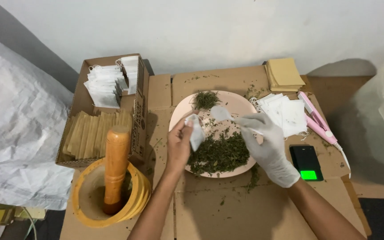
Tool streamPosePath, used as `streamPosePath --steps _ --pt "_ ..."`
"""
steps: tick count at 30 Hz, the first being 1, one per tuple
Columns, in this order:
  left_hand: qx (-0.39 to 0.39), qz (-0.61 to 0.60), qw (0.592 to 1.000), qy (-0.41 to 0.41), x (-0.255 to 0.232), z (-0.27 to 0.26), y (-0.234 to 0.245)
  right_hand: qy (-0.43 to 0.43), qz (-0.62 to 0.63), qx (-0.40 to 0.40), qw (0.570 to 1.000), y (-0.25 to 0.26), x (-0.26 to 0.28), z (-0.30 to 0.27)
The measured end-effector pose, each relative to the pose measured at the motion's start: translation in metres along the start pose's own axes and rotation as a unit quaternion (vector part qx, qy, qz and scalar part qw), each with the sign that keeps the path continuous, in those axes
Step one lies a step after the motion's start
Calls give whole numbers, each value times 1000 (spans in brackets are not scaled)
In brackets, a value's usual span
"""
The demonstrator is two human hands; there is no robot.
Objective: Filling small white tea bags with dried tea leaves using a spoon and placing them into a storage box.
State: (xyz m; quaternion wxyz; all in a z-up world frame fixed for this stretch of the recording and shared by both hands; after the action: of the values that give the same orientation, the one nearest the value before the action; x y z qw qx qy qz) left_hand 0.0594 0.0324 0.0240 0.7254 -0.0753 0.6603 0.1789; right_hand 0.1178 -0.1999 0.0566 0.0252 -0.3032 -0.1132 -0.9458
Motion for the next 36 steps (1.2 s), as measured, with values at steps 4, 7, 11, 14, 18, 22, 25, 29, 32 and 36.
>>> streamPosePath --steps 4,7,11,14,18,22,25,29,32,36 --pt "-34 -99 994 39 55 19 4 -162 49 25 985 -19 -10 -13" --pt "-24 -209 977 42 31 18 -5 -107 64 100 987 -19 -4 5" --pt "22 -274 961 44 17 13 -12 -174 62 215 959 -22 -3 1" --pt "67 -251 966 20 10 12 -21 -188 71 242 949 -24 -5 1" --pt "180 -174 966 -71 -41 -4 -46 -246 140 183 941 -26 -46 -38" --pt "224 -112 960 -123 -45 -9 -52 -298 170 155 926 -23 -36 -34" --pt "200 -63 974 -89 -32 -5 -52 -330 192 83 921 -13 -13 -11" --pt "144 -2 987 -73 -14 -6 -46 -423 267 22 866 -14 19 5" --pt "85 49 992 -78 1 -3 -41 -381 194 -18 904 -13 8 1" --pt "90 9 995 -38 -5 -10 -45 -374 123 -53 918 -16 -13 -11"
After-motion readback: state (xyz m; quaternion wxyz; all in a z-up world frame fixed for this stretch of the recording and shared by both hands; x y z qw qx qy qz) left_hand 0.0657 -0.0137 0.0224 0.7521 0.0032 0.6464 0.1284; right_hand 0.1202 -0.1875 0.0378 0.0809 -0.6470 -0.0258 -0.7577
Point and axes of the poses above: each hand's wrist, its own z-axis towards the middle knuckle, its own y-axis out of the back of the hand, x = y × z, the point moved 7 cm from there along z, towards the middle knuckle, and after that the axes turned 10 degrees about z, right-handed, at the moved point
